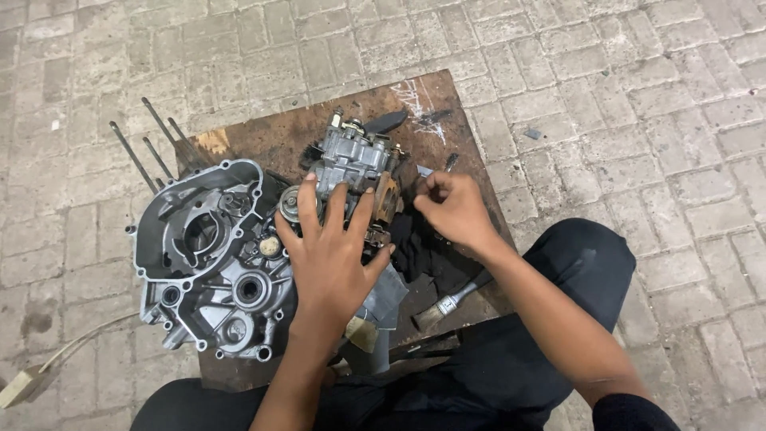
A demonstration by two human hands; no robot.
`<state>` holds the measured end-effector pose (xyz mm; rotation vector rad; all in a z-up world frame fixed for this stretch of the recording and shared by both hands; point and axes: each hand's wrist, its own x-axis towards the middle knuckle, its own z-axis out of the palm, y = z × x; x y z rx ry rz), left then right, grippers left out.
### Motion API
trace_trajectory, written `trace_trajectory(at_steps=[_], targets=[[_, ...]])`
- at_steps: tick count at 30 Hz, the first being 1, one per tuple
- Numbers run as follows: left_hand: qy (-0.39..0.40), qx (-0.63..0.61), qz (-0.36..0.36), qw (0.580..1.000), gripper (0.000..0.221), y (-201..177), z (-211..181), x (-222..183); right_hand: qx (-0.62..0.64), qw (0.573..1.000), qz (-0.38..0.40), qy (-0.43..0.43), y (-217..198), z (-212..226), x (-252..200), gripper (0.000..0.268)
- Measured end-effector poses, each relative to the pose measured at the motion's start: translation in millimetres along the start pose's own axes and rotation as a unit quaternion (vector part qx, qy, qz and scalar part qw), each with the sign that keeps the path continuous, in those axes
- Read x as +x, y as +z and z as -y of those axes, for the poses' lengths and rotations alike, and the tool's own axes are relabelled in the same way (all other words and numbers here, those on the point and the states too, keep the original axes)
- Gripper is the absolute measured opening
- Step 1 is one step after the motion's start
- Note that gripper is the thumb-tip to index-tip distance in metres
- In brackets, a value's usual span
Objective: A person is fitting a gasket and other small components onto a motorcycle carburetor body on a wooden board.
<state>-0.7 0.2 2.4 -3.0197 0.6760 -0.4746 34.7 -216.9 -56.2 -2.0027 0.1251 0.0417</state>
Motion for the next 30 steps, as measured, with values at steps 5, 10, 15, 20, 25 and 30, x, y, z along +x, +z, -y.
trace_trajectory(at_steps=[5,10,15,20,25,30], targets=[[-0.004,-0.011,0.015,1.0,0.082,3.4,0.6,-0.3,0.034,0.998,0.039,-0.032,17.5,2.9,-17.8,0.023],[-0.008,-0.026,0.026,0.999,0.082,6.8,0.1,-0.4,0.026,0.987,-0.05,-0.152,50.1,-4.0,-54.3,0.036],[0.005,-0.018,-0.031,0.999,0.075,-0.1,-0.5,-0.2,0.013,0.996,-0.008,-0.092,52.0,3.3,-66.4,0.04],[0.006,-0.023,-0.04,0.999,0.076,-3.4,-0.6,0.5,-0.023,0.997,0.067,-0.005,43.3,19.3,-52.5,0.074],[-0.002,-0.008,-0.024,1.0,0.077,0.7,-0.3,0.4,-0.03,0.996,0.088,-0.009,47.1,29.3,-70.2,0.08],[0.008,0.0,-0.036,0.999,0.077,-5.2,-0.8,0.6,-0.035,0.994,0.096,0.026,46.8,31.1,-61.2,0.084]])
